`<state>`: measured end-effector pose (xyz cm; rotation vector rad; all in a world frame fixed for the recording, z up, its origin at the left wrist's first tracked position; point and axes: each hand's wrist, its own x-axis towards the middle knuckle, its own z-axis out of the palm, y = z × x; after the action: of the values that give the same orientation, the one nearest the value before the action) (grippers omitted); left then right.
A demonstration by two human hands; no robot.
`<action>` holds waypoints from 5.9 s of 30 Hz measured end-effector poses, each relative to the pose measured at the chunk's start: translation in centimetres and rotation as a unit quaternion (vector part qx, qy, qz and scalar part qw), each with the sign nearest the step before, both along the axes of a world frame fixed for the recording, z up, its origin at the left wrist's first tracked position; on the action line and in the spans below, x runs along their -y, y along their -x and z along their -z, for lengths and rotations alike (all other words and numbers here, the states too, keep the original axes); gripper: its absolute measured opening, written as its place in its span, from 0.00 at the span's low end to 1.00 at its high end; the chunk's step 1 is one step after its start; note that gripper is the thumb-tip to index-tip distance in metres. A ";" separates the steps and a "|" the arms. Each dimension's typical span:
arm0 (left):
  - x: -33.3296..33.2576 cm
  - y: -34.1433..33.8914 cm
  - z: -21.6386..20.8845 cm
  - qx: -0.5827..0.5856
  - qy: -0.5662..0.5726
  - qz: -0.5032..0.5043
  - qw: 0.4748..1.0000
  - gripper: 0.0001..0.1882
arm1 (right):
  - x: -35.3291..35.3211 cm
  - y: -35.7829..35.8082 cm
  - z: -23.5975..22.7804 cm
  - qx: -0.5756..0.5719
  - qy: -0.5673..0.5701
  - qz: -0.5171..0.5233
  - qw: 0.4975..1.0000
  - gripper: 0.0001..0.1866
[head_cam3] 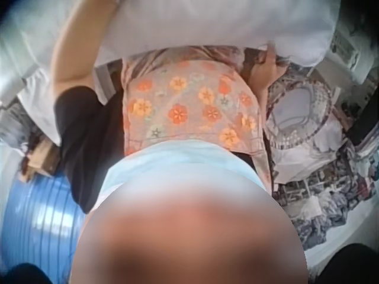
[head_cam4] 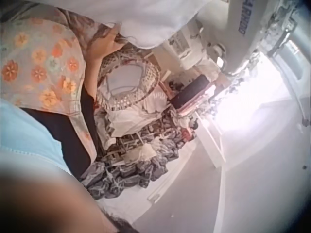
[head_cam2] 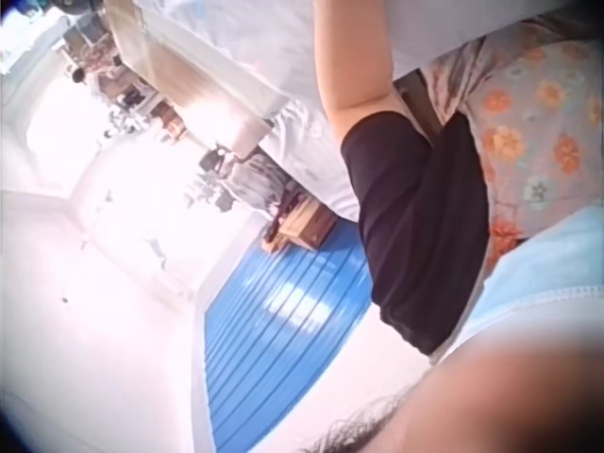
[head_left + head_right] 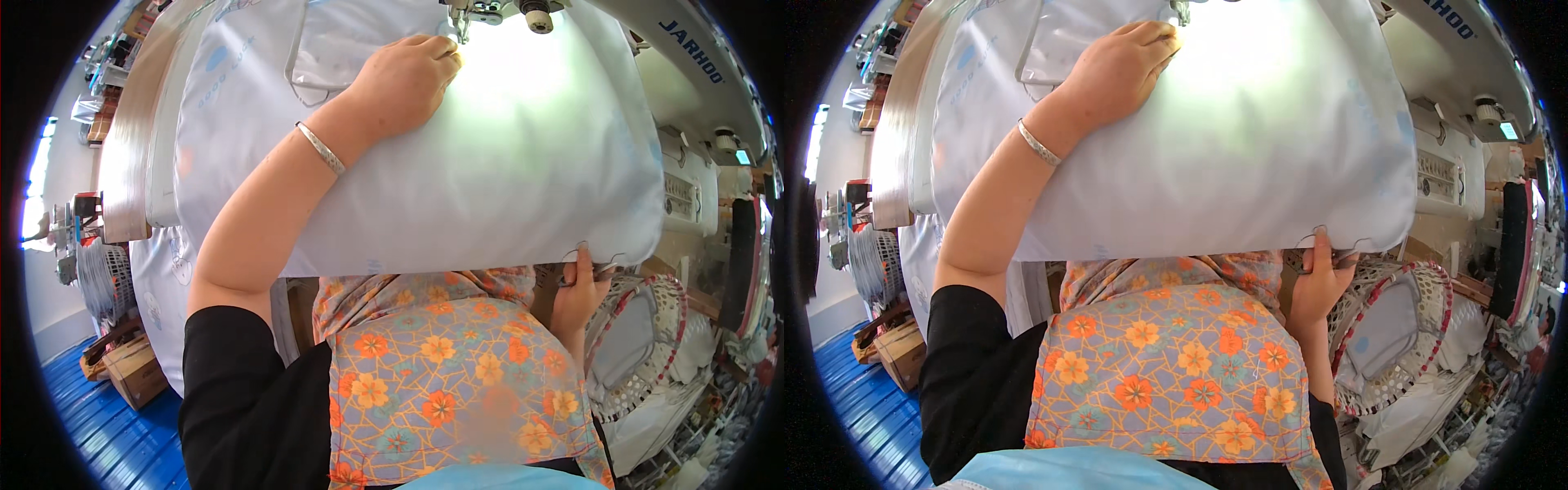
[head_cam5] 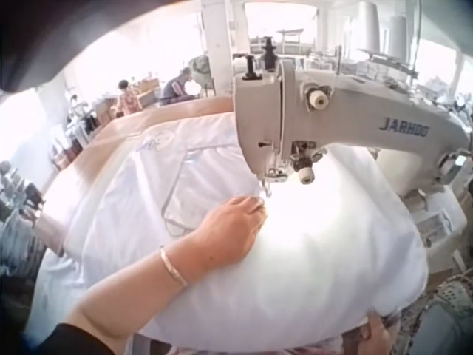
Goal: Sewing decorative fabric panels onto pillowcases using an industrial sewing machine.
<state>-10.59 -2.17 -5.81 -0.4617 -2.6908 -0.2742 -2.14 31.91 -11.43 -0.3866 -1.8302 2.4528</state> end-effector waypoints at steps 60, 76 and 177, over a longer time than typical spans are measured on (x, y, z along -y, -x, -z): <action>1.6 1.2 -3.1 0.128 0.102 0.035 0.986 0.16 | 0.8 2.5 -2.6 0.027 -0.169 -0.245 0.954 0.10; -0.5 0.4 -0.7 0.062 0.104 -0.036 0.992 0.18 | -1.5 16.4 -6.5 -0.057 -0.437 -0.274 0.855 0.14; 17.3 -13.8 -1.5 0.023 -0.064 -0.252 0.965 0.18 | 12.1 17.2 -6.8 -0.535 -0.495 -0.297 0.618 0.14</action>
<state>3.19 -19.50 -4.28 0.2738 -2.6999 -0.3071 -19.33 19.78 -4.59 1.5351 -2.2314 0.7791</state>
